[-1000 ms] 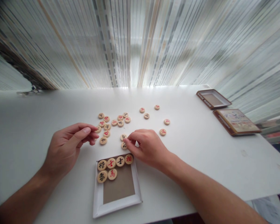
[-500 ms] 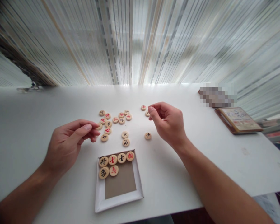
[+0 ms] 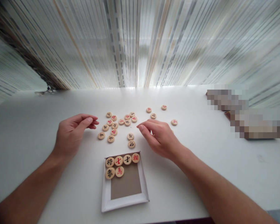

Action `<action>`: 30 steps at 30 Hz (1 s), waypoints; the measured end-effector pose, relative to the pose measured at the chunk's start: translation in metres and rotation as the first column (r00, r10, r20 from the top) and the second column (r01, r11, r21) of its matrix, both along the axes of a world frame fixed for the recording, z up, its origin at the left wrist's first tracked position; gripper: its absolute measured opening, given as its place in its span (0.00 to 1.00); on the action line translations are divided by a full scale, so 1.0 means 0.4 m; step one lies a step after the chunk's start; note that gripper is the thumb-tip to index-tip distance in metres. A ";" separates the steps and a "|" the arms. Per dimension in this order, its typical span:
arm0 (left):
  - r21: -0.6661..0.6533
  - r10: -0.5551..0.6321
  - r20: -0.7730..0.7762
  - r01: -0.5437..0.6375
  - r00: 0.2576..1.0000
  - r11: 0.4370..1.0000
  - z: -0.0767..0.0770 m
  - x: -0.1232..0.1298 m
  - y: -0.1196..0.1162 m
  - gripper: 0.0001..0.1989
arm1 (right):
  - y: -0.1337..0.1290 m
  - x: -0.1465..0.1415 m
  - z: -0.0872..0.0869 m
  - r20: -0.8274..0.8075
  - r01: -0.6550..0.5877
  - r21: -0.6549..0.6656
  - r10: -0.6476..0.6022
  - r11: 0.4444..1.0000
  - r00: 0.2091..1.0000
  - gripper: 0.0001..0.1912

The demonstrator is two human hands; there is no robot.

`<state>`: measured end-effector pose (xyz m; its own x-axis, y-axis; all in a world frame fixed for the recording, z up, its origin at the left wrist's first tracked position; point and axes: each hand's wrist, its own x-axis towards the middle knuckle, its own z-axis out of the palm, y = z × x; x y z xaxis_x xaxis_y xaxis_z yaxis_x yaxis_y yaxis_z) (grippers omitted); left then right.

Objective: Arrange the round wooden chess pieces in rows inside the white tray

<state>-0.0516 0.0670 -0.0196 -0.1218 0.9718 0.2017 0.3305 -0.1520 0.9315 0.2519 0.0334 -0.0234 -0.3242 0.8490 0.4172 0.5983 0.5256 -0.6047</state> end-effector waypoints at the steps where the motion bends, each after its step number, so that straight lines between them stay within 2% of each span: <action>1: -0.005 -0.005 -0.042 0.005 0.999 1.000 0.000 -0.001 0.001 0.10 | -0.002 0.000 0.000 0.001 -0.024 -0.016 0.024 1.000 1.000 0.19; 6: -0.027 -0.038 -0.302 0.031 0.952 0.999 -0.014 0.000 -0.006 0.14 | -0.009 -0.004 0.001 0.032 -0.146 -0.073 0.149 0.987 0.988 0.23; 9: -0.042 -0.074 -0.351 0.063 0.933 0.997 -0.022 0.006 -0.014 0.14 | -0.012 -0.009 0.003 0.060 -0.173 -0.083 0.178 0.981 0.982 0.24; 12: 0.048 -0.118 -0.428 0.153 0.896 0.987 -0.025 0.021 -0.010 0.14 | -0.011 -0.014 0.000 0.055 -0.183 -0.073 0.187 0.980 0.981 0.24; 16: 0.213 -0.176 -0.584 0.359 0.792 0.909 -0.035 0.060 0.015 0.15 | -0.007 -0.018 -0.009 0.030 -0.184 -0.080 0.187 0.980 0.982 0.24; 19: 0.192 -0.257 -0.658 0.487 0.708 0.852 -0.050 0.085 0.027 0.17 | -0.005 -0.016 -0.012 0.000 -0.155 -0.105 0.156 0.982 0.988 0.24; 21: 0.170 -0.279 -0.678 0.515 0.680 0.840 -0.059 0.091 0.024 0.18 | -0.006 -0.014 -0.011 -0.008 -0.136 -0.108 0.136 0.985 0.991 0.23; 26: 0.171 -0.271 -0.655 0.487 0.706 0.856 -0.064 0.086 0.009 0.17 | -0.017 -0.016 0.001 0.009 -0.152 -0.079 0.153 0.985 0.988 0.22; 30: 0.193 -0.297 -0.619 0.507 0.727 0.840 -0.054 0.083 0.003 0.12 | -0.027 -0.020 0.012 0.036 -0.143 -0.040 0.144 0.989 0.989 0.22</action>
<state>-0.0183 0.0683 -0.0413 0.4977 0.7607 0.4166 0.5941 -0.6490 0.4752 0.2440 0.0228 -0.0188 -0.4590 0.8072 0.3712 0.5416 0.5854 -0.6033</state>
